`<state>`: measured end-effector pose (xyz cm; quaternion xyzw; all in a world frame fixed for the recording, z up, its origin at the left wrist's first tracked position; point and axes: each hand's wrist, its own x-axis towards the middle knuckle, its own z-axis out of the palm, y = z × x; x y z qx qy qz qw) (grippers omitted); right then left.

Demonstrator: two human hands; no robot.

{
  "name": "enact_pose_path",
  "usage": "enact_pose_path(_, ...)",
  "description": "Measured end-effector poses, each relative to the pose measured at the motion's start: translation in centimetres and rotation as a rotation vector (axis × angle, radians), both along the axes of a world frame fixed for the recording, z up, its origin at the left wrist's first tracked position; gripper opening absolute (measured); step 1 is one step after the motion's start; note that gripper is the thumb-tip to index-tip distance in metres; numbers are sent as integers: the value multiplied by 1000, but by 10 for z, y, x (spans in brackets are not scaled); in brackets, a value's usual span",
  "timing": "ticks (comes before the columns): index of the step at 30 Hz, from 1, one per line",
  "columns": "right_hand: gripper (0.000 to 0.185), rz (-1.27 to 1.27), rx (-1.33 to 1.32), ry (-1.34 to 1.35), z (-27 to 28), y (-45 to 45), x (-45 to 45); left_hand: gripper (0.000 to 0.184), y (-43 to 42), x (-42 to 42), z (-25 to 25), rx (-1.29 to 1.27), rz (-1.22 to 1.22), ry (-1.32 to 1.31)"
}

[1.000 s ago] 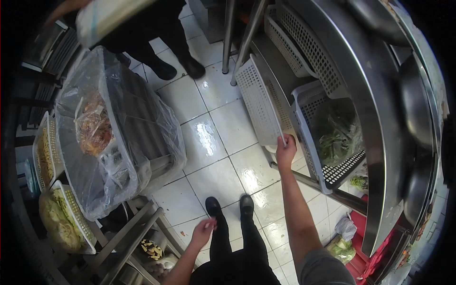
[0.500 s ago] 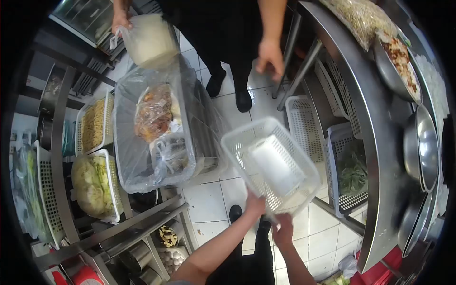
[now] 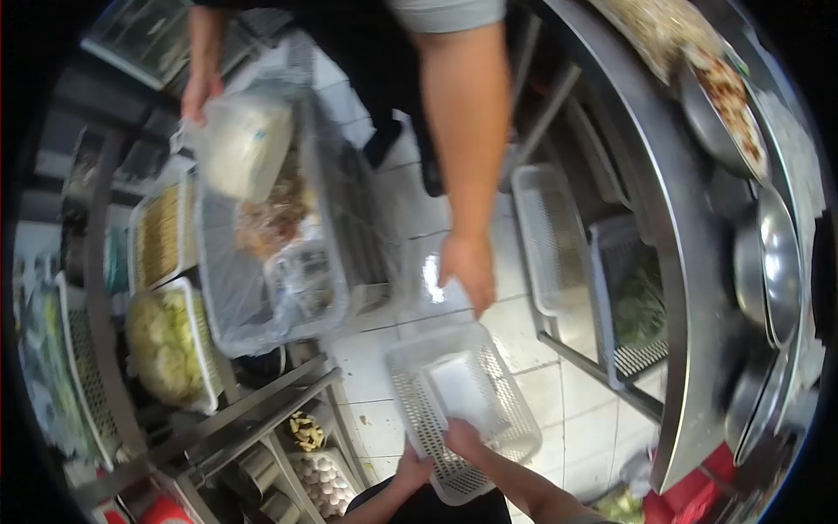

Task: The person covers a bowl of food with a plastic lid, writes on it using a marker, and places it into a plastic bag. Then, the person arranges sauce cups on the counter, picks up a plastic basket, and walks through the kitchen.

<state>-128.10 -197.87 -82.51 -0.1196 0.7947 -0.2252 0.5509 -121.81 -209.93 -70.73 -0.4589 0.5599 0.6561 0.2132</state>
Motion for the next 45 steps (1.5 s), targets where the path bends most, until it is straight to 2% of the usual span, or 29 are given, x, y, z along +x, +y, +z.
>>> enact_pose_path(2,37,-137,-140,38,4,2,1,71,-5,-1,1,-100,-95,-11)
enact_pose_path(4,36,-264,-251,108,15,9,-21,72,-13,2,-10,-68,-37,4)
enact_pose_path(7,38,-359,-354,279,65,15,-86,74,-27,7,-29,-91,13,-10)
enact_pose_path(8,40,-296,-224,234,80,20,-115,75,-32,10,-33,-102,28,-47)
enact_pose_path(9,39,-313,-223,301,63,33,-128,75,-39,17,-48,-110,-24,-68)
enact_pose_path(10,35,-227,-85,432,53,41,-147,76,-46,29,-68,-118,-72,-102)
enact_pose_path(11,31,-166,13,341,43,48,-173,76,-49,34,-62,-115,-72,-147)
enact_pose_path(12,26,-145,-54,592,19,57,-186,77,-53,37,-55,-111,-72,-193)
enact_pose_path(13,26,-184,-6,735,27,50,-207,75,-52,37,-55,-141,-76,-145)
enact_pose_path(15,27,-79,48,751,32,38,-252,74,-52,38,-56,-200,-84,-49)
enact_pose_path(18,26,-163,-25,735,19,18,-284,77,-56,39,-51,-118,-54,-5)
enact_pose_path(21,30,-349,-149,672,29,-4,-301,77,-51,28,-32,-133,-43,-83)
enact_pose_path(23,48,-492,-342,701,46,-23,-309,77,-47,18,-17,-66,17,-125)
enact_pose_path(25,58,-681,-538,700,77,-48,-304,79,-47,11,-5,-34,46,-207)
enact_pose_path(26,69,-582,-510,829,87,-52,-299,77,-47,15,-5,-29,47,-122)
enact_pose_path(28,76,-386,-369,1142,129,-56,-268,77,-47,17,1,-47,35,-100)
enact_pose_path(29,79,-295,-389,1154,142,-52,-244,77,-48,17,4,-49,22,-83)
enact_pose_path(30,80,-196,-416,995,158,-47,-213,79,-50,20,5,-62,-39,-76)
enact_pose_path(31,80,-7,-393,700,146,-26,-176,79,-53,15,15,-41,-44,-114)
enact_pose_path(32,79,203,-360,323,172,-18,-156,80,-55,9,29,-21,-50,-150)
enact_pose_path(33,79,383,-433,200,173,6,-123,80,-59,3,43,0,-57,-184)
enact_pose_path(34,77,517,-311,125,186,30,-95,76,-65,-1,54,87,-49,-243)
enact_pose_path(35,74,573,-293,98,234,33,-94,73,-74,-5,66,172,-44,-296)
enact_pose_path(37,60,499,-388,408,266,57,-80,68,-93,-10,86,355,-101,-299)
enact_pose_path(39,45,489,-329,509,276,68,-76,67,-106,-7,103,547,-243,-211)
enact_pose_path(40,38,475,-294,556,283,68,-76,66,-104,-14,126,508,-278,-211)
enact_pose_path(43,29,258,-353,723,311,53,-76,65,-119,-30,164,454,-204,-199)
enact_pose_path(44,30,132,-356,860,324,46,-76,57,-130,-26,167,463,-52,-138)
enact_pose_path(45,31,69,-223,875,348,37,-82,54,-146,-28,174,468,35,-39)
